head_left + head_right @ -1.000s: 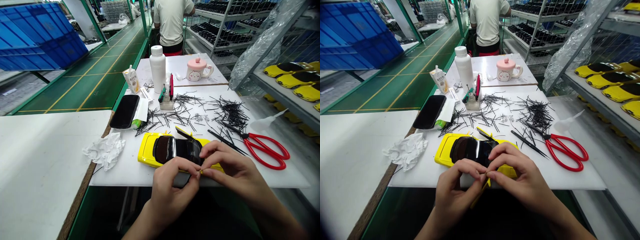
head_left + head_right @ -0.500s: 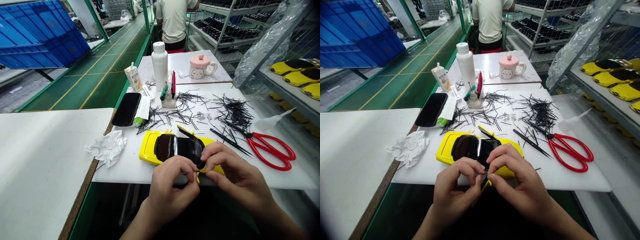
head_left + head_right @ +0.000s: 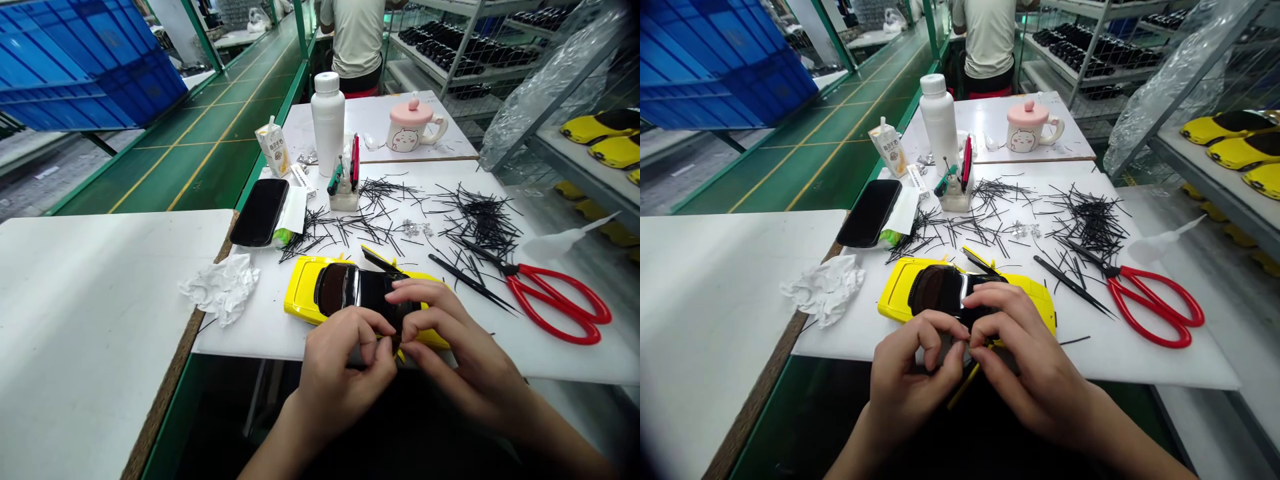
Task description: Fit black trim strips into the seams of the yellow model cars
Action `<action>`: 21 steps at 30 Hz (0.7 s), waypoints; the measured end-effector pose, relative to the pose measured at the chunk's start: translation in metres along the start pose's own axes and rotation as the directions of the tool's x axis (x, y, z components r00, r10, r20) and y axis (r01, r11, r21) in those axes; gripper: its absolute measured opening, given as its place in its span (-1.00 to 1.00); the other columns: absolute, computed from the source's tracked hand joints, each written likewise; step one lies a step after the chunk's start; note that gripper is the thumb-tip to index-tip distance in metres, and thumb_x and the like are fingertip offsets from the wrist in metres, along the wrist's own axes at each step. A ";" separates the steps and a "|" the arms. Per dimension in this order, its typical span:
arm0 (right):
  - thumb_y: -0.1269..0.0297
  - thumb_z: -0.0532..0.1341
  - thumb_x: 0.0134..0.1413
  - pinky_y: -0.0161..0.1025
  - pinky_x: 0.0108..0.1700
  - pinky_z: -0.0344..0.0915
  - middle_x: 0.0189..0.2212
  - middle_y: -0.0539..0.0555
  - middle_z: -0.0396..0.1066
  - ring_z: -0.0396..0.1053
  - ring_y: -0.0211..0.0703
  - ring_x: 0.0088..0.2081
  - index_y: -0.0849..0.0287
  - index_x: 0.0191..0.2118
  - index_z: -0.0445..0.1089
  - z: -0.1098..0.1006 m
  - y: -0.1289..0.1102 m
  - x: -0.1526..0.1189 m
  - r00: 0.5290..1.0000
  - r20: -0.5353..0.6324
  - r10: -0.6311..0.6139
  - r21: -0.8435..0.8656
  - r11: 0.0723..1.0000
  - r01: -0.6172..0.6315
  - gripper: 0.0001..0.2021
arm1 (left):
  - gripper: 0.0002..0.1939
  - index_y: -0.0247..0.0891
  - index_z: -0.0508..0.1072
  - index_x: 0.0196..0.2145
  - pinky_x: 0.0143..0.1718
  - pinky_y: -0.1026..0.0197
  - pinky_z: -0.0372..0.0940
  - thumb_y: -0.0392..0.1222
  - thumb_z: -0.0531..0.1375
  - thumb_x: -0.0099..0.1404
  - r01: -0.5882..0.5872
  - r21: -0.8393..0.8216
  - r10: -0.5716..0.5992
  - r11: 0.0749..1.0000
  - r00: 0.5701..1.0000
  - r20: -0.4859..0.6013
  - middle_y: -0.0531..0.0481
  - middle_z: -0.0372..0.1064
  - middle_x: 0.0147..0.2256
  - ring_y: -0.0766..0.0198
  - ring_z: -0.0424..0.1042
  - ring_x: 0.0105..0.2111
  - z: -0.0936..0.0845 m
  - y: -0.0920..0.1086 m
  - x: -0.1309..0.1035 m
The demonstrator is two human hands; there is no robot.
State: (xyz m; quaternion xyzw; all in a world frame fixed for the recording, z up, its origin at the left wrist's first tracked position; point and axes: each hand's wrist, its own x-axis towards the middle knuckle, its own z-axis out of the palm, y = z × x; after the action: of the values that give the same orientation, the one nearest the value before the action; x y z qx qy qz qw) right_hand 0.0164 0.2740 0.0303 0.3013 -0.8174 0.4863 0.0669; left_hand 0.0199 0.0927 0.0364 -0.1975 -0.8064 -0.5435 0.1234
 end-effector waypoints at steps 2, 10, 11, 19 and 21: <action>0.47 0.10 0.26 -0.19 0.25 0.15 0.08 0.08 0.26 0.13 -0.10 0.24 0.04 -0.19 0.23 -0.005 -0.001 -0.003 0.997 0.043 0.057 0.086 0.994 -0.061 -0.86 | -0.68 -0.19 0.10 -0.50 -0.24 0.23 0.37 -0.49 0.16 0.19 -0.100 0.142 0.101 0.985 0.995 0.003 0.05 0.47 -0.41 0.34 0.50 -0.39 -0.004 -0.008 0.000; 0.41 0.08 0.31 -0.26 0.29 0.13 0.14 0.02 0.23 0.02 -0.13 0.33 0.02 -0.20 0.21 -0.016 0.002 -0.009 0.980 0.164 0.116 0.201 0.968 -0.148 -0.90 | -0.70 -0.19 0.21 -0.40 -0.04 0.06 0.33 -0.51 0.22 0.12 -0.201 0.432 0.249 0.879 0.967 -0.056 0.01 0.49 -0.32 0.16 0.42 -0.13 -0.014 -0.032 -0.014; 0.41 0.08 0.31 -0.26 0.29 0.13 0.14 0.03 0.23 0.02 -0.13 0.33 0.03 -0.21 0.20 -0.016 0.002 -0.008 0.981 0.159 0.113 0.191 0.971 -0.142 -0.90 | -0.71 -0.19 0.22 -0.38 -0.02 0.05 0.32 -0.51 0.23 0.13 -0.213 0.415 0.259 0.884 0.964 -0.057 0.01 0.50 -0.31 0.16 0.41 -0.12 -0.012 -0.032 -0.015; 0.46 0.17 0.25 -0.26 0.33 0.06 0.18 0.01 0.24 0.04 -0.17 0.32 0.03 -0.02 0.27 -0.013 0.007 0.001 0.997 0.077 -0.002 -0.010 1.000 0.003 -0.76 | -0.72 -0.20 0.27 -0.42 0.00 0.11 0.28 -0.52 0.25 0.18 -0.207 0.311 0.249 0.928 0.963 -0.104 0.12 0.53 -0.37 0.27 0.44 -0.23 -0.006 -0.037 -0.014; 0.50 0.19 0.22 -0.09 0.36 0.01 0.19 0.08 0.24 0.01 -0.07 0.33 0.07 0.05 0.29 -0.004 0.011 0.006 0.994 0.087 -0.067 -0.178 0.981 0.081 -0.67 | -0.71 -0.20 0.26 -0.43 -0.01 0.11 0.29 -0.51 0.26 0.18 -0.190 0.281 0.231 0.941 0.966 -0.119 0.12 0.53 -0.38 0.27 0.45 -0.23 -0.005 -0.038 -0.014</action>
State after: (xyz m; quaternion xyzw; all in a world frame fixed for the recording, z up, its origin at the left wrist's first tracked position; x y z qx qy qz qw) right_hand 0.0051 0.2784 0.0263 0.3436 -0.8485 0.3946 0.0791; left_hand 0.0154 0.0727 0.0008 -0.2229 -0.8348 -0.4269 0.2668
